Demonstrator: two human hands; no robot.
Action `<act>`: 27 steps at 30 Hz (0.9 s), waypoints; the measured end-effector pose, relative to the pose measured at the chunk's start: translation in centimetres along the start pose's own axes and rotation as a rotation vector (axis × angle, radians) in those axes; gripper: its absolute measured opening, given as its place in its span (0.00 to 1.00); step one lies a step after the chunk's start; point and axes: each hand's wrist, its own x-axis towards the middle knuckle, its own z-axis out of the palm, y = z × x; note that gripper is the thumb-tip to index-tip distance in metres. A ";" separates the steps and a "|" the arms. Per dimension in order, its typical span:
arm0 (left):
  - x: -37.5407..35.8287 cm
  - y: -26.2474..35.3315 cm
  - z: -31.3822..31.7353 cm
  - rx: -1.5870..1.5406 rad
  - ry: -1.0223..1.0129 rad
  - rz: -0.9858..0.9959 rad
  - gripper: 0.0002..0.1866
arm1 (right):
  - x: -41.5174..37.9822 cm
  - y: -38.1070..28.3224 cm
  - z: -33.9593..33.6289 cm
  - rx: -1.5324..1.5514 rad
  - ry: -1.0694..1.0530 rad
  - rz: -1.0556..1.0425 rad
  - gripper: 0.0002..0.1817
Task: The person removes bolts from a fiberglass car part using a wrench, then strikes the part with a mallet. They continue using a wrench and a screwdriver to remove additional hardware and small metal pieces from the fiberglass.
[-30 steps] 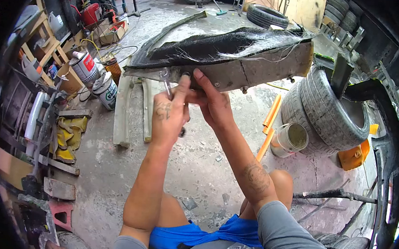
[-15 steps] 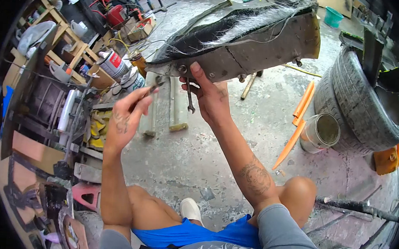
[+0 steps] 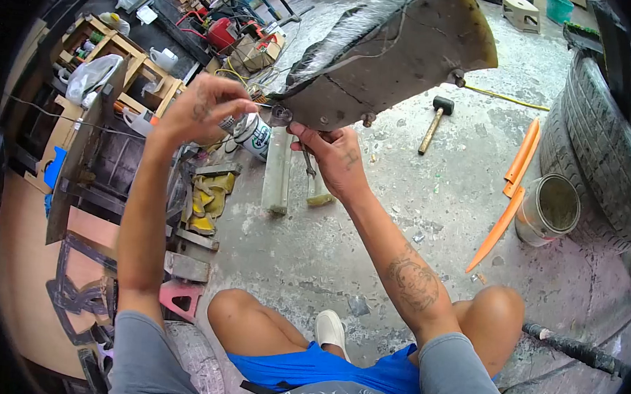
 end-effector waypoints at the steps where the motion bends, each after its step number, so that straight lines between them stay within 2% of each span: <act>1: 0.9 0.1 -0.5 0.003 -0.006 -0.001 0.12 | 0.0 0.3 -0.2 -0.048 0.006 -0.007 0.10; 3: 2.5 0.7 -1.3 0.241 -0.032 0.318 0.10 | 0.1 0.7 -0.5 -0.097 0.010 -0.022 0.10; 5: 3.3 1.8 -1.7 0.342 -0.014 0.401 0.10 | 0.1 1.0 -0.7 -0.181 0.045 -0.041 0.11; 7: 4.1 1.9 -1.9 0.223 -0.116 0.232 0.11 | 0.0 1.0 -0.5 -0.165 0.046 -0.062 0.11; 9: 3.7 0.6 -1.1 0.194 -0.109 0.219 0.11 | -0.1 1.0 -0.4 -0.146 0.039 -0.083 0.11; 11: 2.6 -1.0 0.4 0.012 0.014 0.152 0.12 | 0.1 1.0 -0.7 -0.136 0.039 -0.090 0.11; 13: 0.9 -1.2 1.3 0.174 0.036 0.015 0.14 | 0.4 0.4 -0.4 -0.105 0.046 -0.100 0.11; 15: -1.2 -1.3 4.3 0.176 0.205 -0.027 0.15 | 0.3 0.1 -0.3 -0.079 0.048 -0.089 0.11; 17: -2.9 -0.9 8.9 -0.117 0.448 -0.070 0.22 | 1.0 -0.1 -0.5 -0.102 0.051 -0.088 0.11; 19: -4.0 3.0 12.4 -0.406 0.444 -0.420 0.26 | 1.2 -0.3 -0.4 -0.114 0.032 -0.080 0.10; 21: -3.6 5.5 16.0 -1.233 0.458 -0.417 0.25 | 1.3 -0.3 -0.3 -0.150 0.009 -0.064 0.09; 22: -3.7 6.3 15.9 -1.226 0.473 -0.421 0.25 | 1.3 -0.3 -0.2 -0.151 0.008 -0.081 0.09; 24: -3.8 7.7 15.1 -1.599 0.412 -0.338 0.22 | 1.6 -0.2 -0.2 -0.145 0.007 -0.097 0.08; 25: -4.1 7.7 14.6 -1.597 0.414 -0.339 0.22 | 1.7 0.2 -0.2 -0.143 0.006 -0.096 0.08; 27: -5.4 6.7 12.7 -0.855 0.570 -0.429 0.18 | 1.9 0.5 -0.3 -0.068 -0.020 -0.138 0.08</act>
